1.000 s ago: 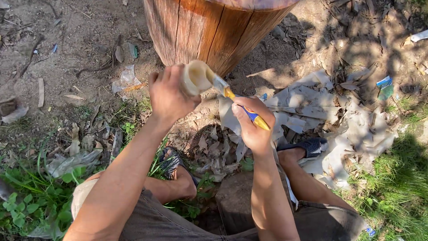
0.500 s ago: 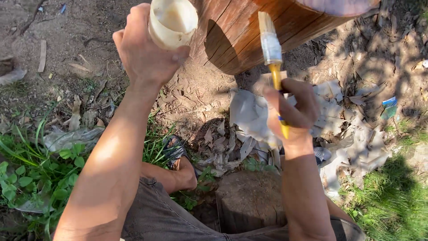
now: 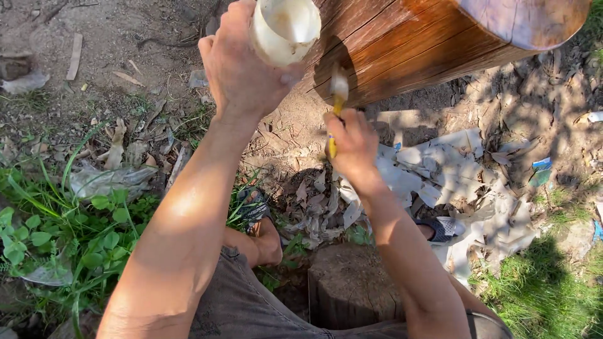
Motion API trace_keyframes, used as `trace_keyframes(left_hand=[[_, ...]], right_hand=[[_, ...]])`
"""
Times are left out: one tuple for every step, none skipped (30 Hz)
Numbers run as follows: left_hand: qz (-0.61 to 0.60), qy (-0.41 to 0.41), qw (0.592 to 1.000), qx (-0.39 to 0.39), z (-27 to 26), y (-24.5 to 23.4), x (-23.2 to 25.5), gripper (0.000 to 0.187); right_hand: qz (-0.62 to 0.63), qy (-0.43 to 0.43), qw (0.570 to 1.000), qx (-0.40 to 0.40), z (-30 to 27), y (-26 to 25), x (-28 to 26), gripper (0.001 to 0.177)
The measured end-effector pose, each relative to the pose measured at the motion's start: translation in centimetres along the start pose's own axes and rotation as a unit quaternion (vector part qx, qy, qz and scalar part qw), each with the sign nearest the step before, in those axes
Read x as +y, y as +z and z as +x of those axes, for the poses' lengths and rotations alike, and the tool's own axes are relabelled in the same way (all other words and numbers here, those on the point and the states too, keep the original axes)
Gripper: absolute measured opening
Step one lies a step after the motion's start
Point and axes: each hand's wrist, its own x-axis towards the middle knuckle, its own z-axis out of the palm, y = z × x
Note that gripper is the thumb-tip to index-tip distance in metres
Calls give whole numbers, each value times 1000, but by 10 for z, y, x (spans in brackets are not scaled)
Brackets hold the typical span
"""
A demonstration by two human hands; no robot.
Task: The person applies a wood stain or varnish to large cut wooden stumps using a paintbrush, dipping the brush into a plastic container of liquid held in the other hand. They brush the sides and tops of several stumps, moving around the logs to coat different surfaces.
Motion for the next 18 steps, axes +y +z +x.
trace_keyframes(left_hand=[[3, -13, 1000, -10, 0, -2, 0, 81], [3, -15, 1000, -10, -2, -3, -3, 81], [-7, 9, 1000, 15, -3, -3, -5, 83], [-18, 33, 999, 40, -5, -3, -7, 84], [-18, 31, 999, 41, -6, -3, -8, 84], [-17, 31, 998, 46, -7, -3, -9, 85], [-15, 31, 998, 51, -7, -4, -12, 85], [-15, 29, 998, 53, -5, -5, -11, 85], [-30, 19, 998, 52, -4, -5, -10, 83], [-45, 8, 998, 51, -3, -6, -9, 82], [-44, 7, 998, 51, -2, -8, -7, 82], [-42, 7, 998, 43, -1, -10, -5, 80], [-40, 8, 999, 34, -1, -12, -2, 78], [-40, 8, 999, 32, -1, -11, -3, 78], [-31, 8, 999, 24, -2, -10, -4, 75], [-22, 8, 1000, 15, -2, -9, -5, 73], [-22, 9, 1000, 13, -1, -8, -5, 73], [-23, 21, 999, 22, 0, -7, -4, 72]], right_hand=[[30, 0, 999, 32, 14, -19, -5, 30], [30, 0, 999, 30, 25, -40, -5, 30], [49, 1, 994, 93, 37, -61, -4, 25], [69, 0, 985, 156, 48, -82, -3, 21], [69, -2, 986, 155, 48, -89, -2, 21], [37, -6, 985, 167, 47, -96, -1, 22], [6, -11, 984, 179, 47, -102, 0, 23], [7, -13, 984, 178, 41, -92, 5, 23], [-20, -20, 984, 173, 34, -81, 10, 24], [-48, -27, 984, 168, 27, -70, 14, 25], [-47, -27, 984, 168, 7, -41, 23, 25], [-65, -17, 991, 114, -14, -11, 32, 21], [-82, -8, 995, 59, -36, 18, 41, 16], [-82, -7, 995, 57, -37, 20, 36, 16], [-59, 2, 998, 8, -40, 22, 30, 25], [-37, 11, 998, -42, -42, 23, 25, 35], [-37, 13, 998, -42, -41, 23, 31, 35], [10, 17, 999, 32, -41, 22, 38, 27]])
